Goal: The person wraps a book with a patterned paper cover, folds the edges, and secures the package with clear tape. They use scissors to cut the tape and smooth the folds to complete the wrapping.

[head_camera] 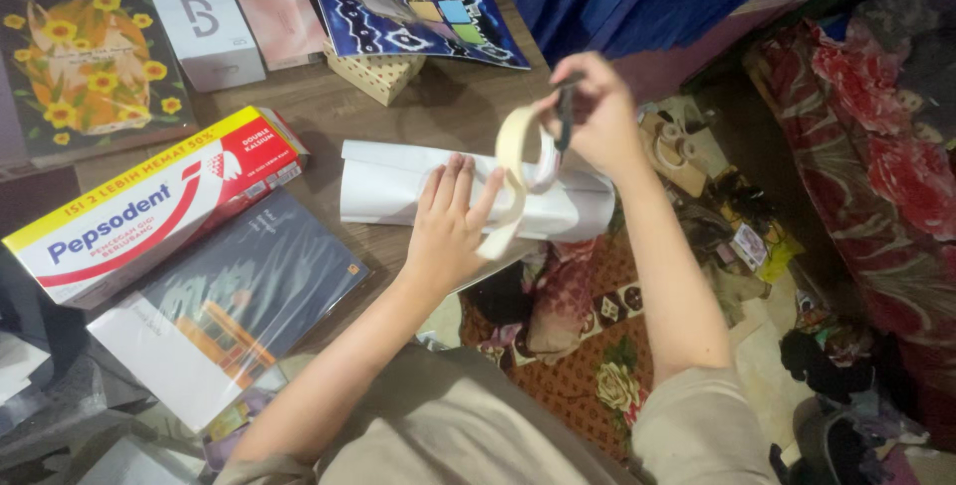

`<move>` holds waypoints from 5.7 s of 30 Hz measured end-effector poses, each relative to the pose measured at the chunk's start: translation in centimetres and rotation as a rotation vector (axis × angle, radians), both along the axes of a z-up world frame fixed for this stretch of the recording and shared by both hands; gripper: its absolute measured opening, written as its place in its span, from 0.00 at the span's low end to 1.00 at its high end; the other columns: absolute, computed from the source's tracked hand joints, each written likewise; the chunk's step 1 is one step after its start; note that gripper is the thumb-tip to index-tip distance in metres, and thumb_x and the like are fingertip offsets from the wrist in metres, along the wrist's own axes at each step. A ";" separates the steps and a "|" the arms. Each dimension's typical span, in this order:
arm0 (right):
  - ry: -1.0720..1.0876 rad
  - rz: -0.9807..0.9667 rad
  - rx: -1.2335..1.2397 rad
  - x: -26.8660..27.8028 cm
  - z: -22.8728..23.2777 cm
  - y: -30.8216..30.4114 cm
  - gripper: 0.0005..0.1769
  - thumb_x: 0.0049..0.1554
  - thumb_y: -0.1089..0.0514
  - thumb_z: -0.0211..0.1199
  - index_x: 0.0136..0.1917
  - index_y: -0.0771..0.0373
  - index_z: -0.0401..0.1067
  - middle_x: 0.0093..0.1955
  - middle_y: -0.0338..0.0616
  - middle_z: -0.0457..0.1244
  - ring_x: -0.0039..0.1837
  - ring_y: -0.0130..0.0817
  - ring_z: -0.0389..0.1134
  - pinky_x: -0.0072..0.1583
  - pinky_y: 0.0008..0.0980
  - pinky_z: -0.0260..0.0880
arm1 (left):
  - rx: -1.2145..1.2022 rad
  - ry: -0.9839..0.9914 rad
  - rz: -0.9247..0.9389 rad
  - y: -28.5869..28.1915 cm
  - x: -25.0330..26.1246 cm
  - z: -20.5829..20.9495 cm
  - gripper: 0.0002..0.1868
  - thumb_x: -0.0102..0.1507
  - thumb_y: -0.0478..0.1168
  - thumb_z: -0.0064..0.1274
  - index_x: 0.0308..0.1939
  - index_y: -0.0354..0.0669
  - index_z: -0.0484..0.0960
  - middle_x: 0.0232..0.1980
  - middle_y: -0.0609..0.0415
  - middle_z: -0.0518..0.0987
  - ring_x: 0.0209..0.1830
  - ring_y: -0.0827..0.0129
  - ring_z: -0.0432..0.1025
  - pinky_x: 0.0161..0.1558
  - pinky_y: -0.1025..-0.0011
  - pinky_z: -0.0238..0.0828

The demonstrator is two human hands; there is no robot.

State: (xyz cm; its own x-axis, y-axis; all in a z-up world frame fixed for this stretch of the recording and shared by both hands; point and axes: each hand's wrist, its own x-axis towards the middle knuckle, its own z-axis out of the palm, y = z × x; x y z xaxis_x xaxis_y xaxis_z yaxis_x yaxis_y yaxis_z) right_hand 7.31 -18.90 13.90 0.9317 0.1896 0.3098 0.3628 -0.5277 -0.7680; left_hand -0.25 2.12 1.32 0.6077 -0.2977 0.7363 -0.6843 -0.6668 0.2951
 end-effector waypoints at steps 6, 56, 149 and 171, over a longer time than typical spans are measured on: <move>-0.465 -0.164 0.160 -2.7 -3.6 0.8 0.26 0.53 0.75 0.73 0.58 0.62 0.63 0.54 0.42 0.62 0.56 0.33 0.73 0.54 0.28 0.78 | -0.237 0.071 -0.068 -0.1 -0.4 0.9 0.56 0.60 0.75 0.54 0.68 0.25 0.60 0.65 0.29 0.70 0.68 0.35 0.65 0.71 0.42 0.56; 0.720 0.238 -0.455 -7.4 0.6 -0.9 0.30 0.47 0.38 0.74 0.47 0.65 0.72 0.31 0.35 0.65 0.32 0.23 0.64 0.33 0.21 0.63 | -0.256 0.285 -0.190 2.4 -0.9 5.9 0.07 0.65 0.33 0.52 0.44 0.33 0.75 0.62 0.36 0.76 0.69 0.40 0.66 0.70 0.51 0.59; 0.240 0.281 -0.430 0.6 2.2 -0.4 0.18 0.53 0.48 0.71 0.53 0.57 0.82 0.47 0.41 0.73 0.44 0.31 0.70 0.45 0.29 0.71 | -0.324 0.302 -0.059 1.2 -1.4 5.5 0.04 0.69 0.33 0.45 0.44 0.34 0.73 0.58 0.40 0.79 0.68 0.44 0.69 0.69 0.50 0.59; 0.590 0.489 0.245 0.3 -1.0 -3.5 0.14 0.59 0.68 0.65 0.54 0.60 0.64 0.46 0.41 0.69 0.50 0.32 0.73 0.53 0.30 0.75 | -0.088 0.214 -0.089 2.2 -1.3 5.7 0.24 0.62 0.46 0.58 0.61 0.42 0.79 0.59 0.47 0.77 0.65 0.50 0.67 0.67 0.54 0.59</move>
